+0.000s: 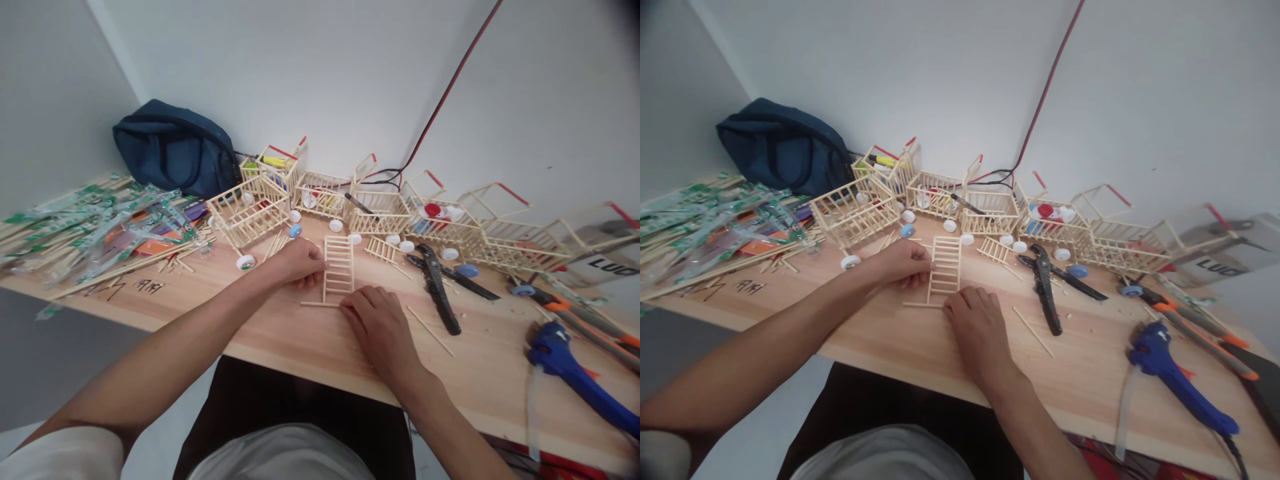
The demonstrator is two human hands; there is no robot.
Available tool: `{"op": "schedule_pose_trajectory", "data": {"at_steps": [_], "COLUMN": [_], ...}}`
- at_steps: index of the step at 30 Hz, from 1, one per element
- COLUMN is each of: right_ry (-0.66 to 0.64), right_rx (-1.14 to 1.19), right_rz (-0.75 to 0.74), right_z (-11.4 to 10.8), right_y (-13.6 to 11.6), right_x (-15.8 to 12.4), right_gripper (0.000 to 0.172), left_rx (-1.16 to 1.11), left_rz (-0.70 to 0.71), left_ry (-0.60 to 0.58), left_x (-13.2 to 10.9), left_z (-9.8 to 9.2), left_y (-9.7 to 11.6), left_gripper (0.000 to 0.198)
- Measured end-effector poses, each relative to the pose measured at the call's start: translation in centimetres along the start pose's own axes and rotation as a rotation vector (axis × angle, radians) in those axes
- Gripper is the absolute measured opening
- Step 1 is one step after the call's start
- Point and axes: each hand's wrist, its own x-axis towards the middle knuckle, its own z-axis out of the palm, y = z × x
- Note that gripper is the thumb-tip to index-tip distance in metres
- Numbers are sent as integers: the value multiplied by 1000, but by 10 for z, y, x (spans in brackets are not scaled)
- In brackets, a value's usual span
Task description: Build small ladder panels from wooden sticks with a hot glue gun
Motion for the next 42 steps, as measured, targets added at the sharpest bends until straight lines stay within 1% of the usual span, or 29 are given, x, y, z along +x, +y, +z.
{"op": "schedule_pose_trajectory", "data": {"at_steps": [7,11,13,15,17,19,21,22,24,27,29,31,36,40,42], "right_ry": [-2,66,118,167,187,147,85,61,30,60,113,141,116,122,98], "right_rx": [32,114,155,156,118,96,101,102,87,91,171,314,689,929,1059], "right_rz": [-21,-55,-39,74,270,455,557,575,557,485,474,510,643,690,720], "right_z": [-1,-9,-16,-22,-26,-27,-25,-23,-20,-18,-20,-22,-22,-16,-12], "right_y": [0,5,12,23,35,45,52,54,55,53,49,44,28,17,12], "right_x": [0,-2,-5,-10,-15,-19,-21,-21,-20,-19,-19,-19,-16,-5,0], "right_gripper": [16,15,14,12,11,11,13,14,15,20,24,26,33,36,37], "left_rx": [-7,-94,-161,-222,-256,-272,-279,-278,-268,-285,-319,-359,-472,-584,-639], "left_rz": [0,-15,-29,-35,-31,-14,6,17,36,78,112,135,158,163,160], "left_ry": [-14,-30,-43,-51,-50,-48,-49,-48,-50,-48,-41,-27,2,38,70], "left_x": [0,0,0,-1,-2,-4,-6,-8,-10,-12,-12,-12,-12,-17,-19], "left_z": [-1,-1,-2,-3,-4,-6,-7,-8,-9,-9,-9,-7,-3,2,5], "left_y": [-1,-1,-1,0,1,2,3,4,5,6,6,5,3,6,7], "left_gripper": [21,20,20,21,21,21,20,19,20,21,22,22,23,28,28]}}
